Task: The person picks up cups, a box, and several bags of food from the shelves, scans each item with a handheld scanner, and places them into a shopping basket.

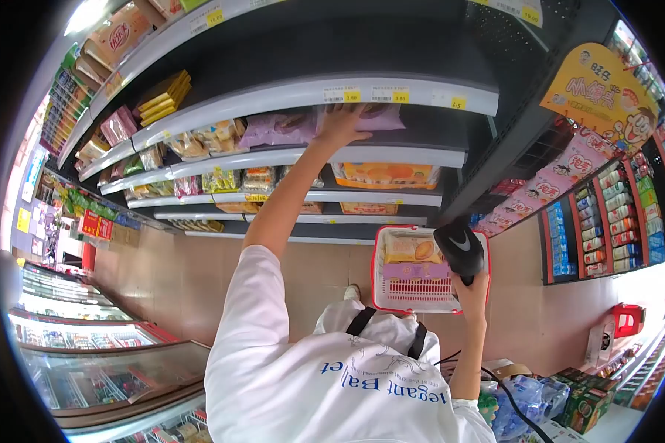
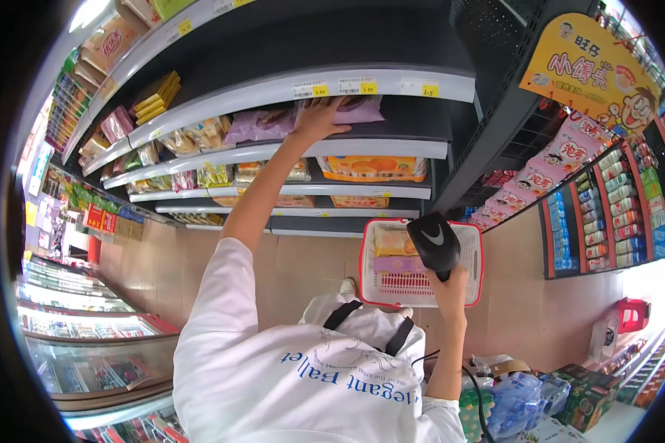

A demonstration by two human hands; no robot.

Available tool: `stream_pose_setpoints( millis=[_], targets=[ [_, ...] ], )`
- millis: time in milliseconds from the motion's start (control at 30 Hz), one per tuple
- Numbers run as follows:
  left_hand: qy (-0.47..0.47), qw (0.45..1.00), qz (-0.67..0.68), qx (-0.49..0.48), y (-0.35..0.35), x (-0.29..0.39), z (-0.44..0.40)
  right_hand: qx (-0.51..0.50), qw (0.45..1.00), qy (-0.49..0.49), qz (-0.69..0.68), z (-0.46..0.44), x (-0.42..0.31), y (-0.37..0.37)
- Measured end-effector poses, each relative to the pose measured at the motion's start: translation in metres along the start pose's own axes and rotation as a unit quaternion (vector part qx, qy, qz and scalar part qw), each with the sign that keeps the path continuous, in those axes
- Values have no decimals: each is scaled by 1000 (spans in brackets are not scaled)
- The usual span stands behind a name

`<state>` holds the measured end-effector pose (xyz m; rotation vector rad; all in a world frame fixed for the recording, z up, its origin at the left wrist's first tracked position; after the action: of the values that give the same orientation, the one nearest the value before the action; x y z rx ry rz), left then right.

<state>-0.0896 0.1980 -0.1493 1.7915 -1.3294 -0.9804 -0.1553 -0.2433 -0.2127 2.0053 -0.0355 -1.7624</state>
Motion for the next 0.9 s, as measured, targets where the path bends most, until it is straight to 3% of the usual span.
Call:
stream_pose_setpoints(
  millis=[133,233,333,367,433,467,533,567,633,667,733,767,800,867,900],
  targets=[
    [-45,996,-21,70,1,-4,-3,61,997,28,47,8,-2,-9],
    [-12,999,31,39,27,3,-7,6,999,-45,18,8,-20,-10],
    [-15,976,205,71,67,32,13,57,997,14,-48,9,-24,-11],
    [-17,975,208,72,78,41,23,68,996,20,-61,8,-24,-10],
    [65,868,491,-23,92,59,46,77,994,25,-73,7,-31,-7],
    [65,868,492,-23,94,66,59,68,992,10,-109,9,-41,-6],
    [232,641,722,-113,86,82,89,55,988,-4,-144,12,-51,-1],
    [235,641,722,-112,78,92,104,53,989,-5,-138,14,-52,3],
    [406,485,766,-113,49,112,134,47,990,-8,-131,16,-53,10],
    [410,484,765,-113,39,120,146,73,989,132,-5,17,-54,16],
    [461,464,748,-113,28,135,165,89,952,265,122,21,-76,26],
    [466,460,747,-112,27,138,170,-7,961,243,135,20,-93,32],
    [424,515,736,-116,33,140,173,-102,959,219,147,19,-105,34],
    [374,595,703,-110,38,143,179,-125,960,202,149,19,-102,36],
    [379,593,702,-109,36,143,182,-142,961,187,148,18,-100,37]
  ],
)
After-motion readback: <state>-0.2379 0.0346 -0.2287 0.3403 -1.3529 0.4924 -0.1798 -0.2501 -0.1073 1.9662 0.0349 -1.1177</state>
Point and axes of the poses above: each hand's wrist, its own z-axis away from the middle knuckle, its own y-axis out of the back of the hand, x = y × z, the point moved 1 cm from there along -z, towards the middle knuckle, and after that the axes turned 4 degrees about x, right-handed, at the moved point
